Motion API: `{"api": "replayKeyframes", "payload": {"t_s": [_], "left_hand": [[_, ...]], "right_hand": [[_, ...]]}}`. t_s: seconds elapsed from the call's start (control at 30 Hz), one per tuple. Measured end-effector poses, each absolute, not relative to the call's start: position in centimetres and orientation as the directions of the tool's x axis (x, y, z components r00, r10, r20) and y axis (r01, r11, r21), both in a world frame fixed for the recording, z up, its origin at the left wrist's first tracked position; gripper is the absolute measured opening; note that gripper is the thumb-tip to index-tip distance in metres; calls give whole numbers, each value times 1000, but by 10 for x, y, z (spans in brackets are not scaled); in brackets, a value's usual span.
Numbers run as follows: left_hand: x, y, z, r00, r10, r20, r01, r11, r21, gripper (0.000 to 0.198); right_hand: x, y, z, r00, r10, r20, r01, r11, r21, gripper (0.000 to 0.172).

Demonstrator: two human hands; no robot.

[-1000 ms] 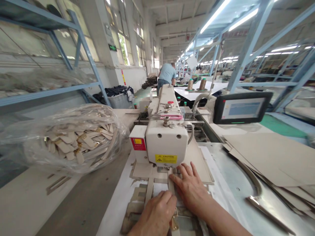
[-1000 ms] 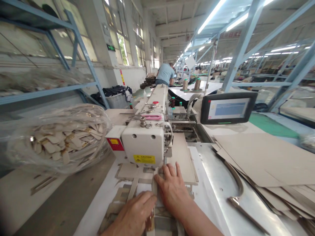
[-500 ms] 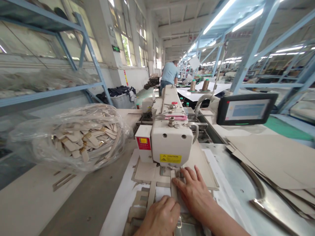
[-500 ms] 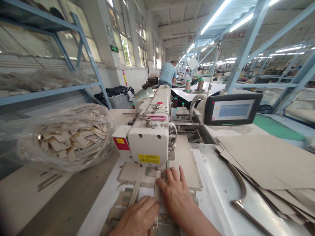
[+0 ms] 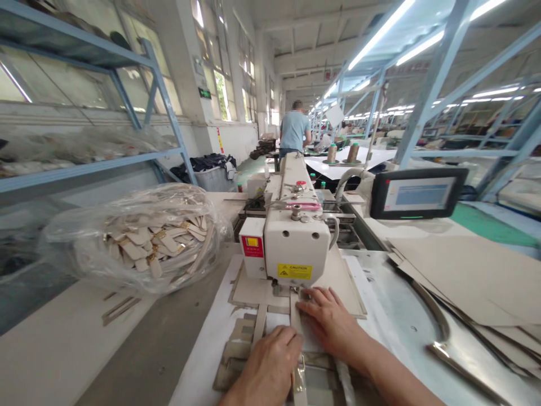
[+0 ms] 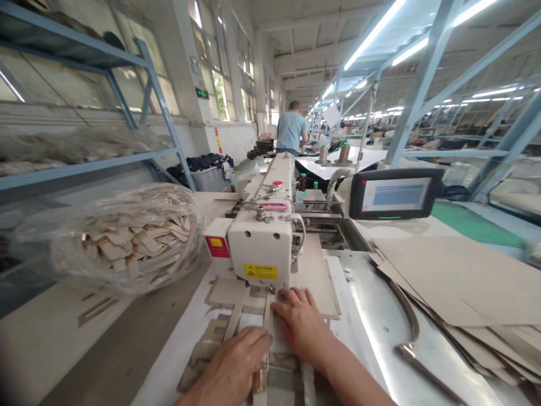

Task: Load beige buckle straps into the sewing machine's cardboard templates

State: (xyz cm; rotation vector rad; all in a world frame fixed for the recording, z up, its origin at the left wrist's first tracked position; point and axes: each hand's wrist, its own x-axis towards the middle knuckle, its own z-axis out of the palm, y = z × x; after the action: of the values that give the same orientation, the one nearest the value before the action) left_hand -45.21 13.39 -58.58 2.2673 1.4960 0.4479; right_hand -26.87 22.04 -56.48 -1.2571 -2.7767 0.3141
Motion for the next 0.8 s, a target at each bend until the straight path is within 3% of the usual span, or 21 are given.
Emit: {"api": "replayKeyframes", "payload": {"t_s": [0.2, 0.33, 0.57, 0.67, 0.8], "left_hand": [[-460, 135, -589, 342, 937, 69, 753, -317, 577, 25], [-462, 138, -584, 318, 947, 38, 715, -267, 646, 24], [-454, 155, -580, 311, 933, 179, 518, -325, 791, 38], [-451, 155, -573, 318, 915, 249, 524, -388, 758, 30], [-461, 141, -576, 427, 800, 421, 457, -593, 663, 18]], "right_hand": [[-208, 204, -553, -715, 673, -190, 696, 659, -284, 76], [-186, 192, -555, -701, 659, -273, 713, 647, -268, 74], [-187, 210, -574, -746, 665, 20, 660, 744, -103, 47], [-193, 207, -566, -747, 656, 106, 629, 749, -207, 33], [-202, 179, -539, -708, 691, 143, 525, 652, -547, 31]]}}
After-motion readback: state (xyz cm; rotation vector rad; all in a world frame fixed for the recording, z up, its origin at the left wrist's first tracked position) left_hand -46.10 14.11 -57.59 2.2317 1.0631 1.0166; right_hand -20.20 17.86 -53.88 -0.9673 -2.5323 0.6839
